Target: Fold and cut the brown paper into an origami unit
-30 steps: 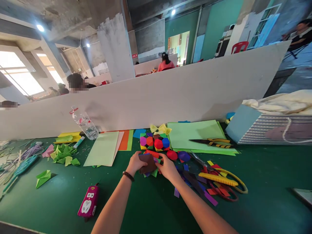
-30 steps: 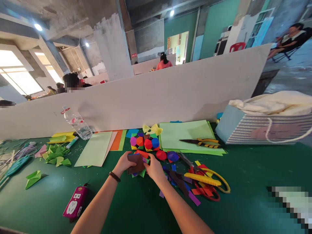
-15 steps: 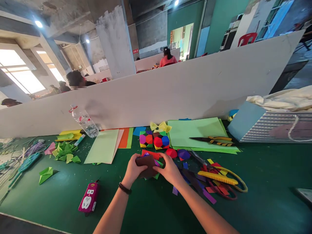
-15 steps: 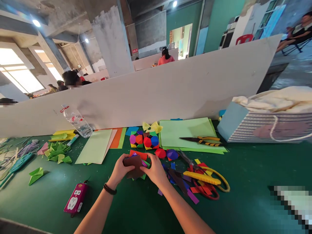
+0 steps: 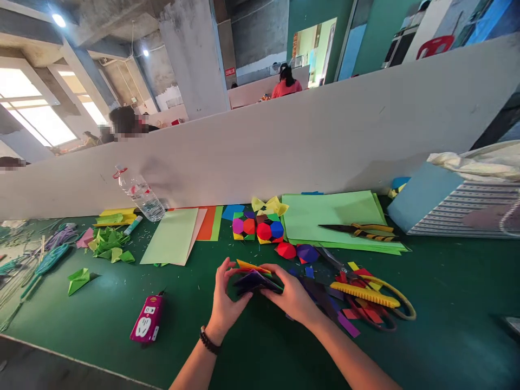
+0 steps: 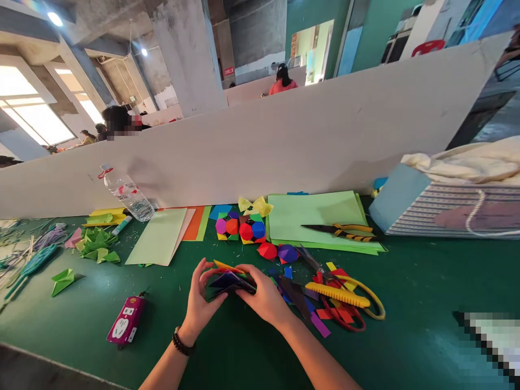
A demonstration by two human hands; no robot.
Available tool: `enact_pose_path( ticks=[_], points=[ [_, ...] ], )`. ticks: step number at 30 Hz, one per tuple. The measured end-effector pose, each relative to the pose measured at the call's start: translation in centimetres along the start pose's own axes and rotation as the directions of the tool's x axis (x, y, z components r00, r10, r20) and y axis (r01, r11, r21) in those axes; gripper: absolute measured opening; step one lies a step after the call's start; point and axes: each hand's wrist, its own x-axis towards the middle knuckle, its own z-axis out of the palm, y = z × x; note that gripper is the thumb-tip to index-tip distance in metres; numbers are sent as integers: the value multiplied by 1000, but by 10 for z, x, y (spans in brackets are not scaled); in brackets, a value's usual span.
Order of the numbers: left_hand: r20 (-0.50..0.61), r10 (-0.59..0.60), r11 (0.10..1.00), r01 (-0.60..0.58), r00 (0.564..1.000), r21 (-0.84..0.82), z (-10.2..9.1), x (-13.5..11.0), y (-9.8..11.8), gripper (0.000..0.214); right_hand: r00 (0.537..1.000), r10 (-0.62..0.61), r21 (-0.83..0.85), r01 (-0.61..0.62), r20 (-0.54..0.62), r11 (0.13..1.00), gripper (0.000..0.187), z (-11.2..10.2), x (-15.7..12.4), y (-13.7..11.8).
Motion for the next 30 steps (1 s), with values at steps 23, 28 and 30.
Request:
enact_pose_path(
  ticks=[23, 28, 30],
  points=[
    [74, 200, 959, -211, 977, 190, 18, 6, 12, 49, 990, -105, 19, 104, 90, 994, 67, -17, -3, 8],
    [328, 318, 776, -443, 890, 450, 11, 11, 28, 58, 980, -111, -4, 113, 163, 994, 47, -19, 1, 3],
    [427, 285, 720, -486, 858, 496, 9, 15, 34, 61, 979, -104, -7, 107, 178, 994, 43, -21, 2, 1]
  ],
)
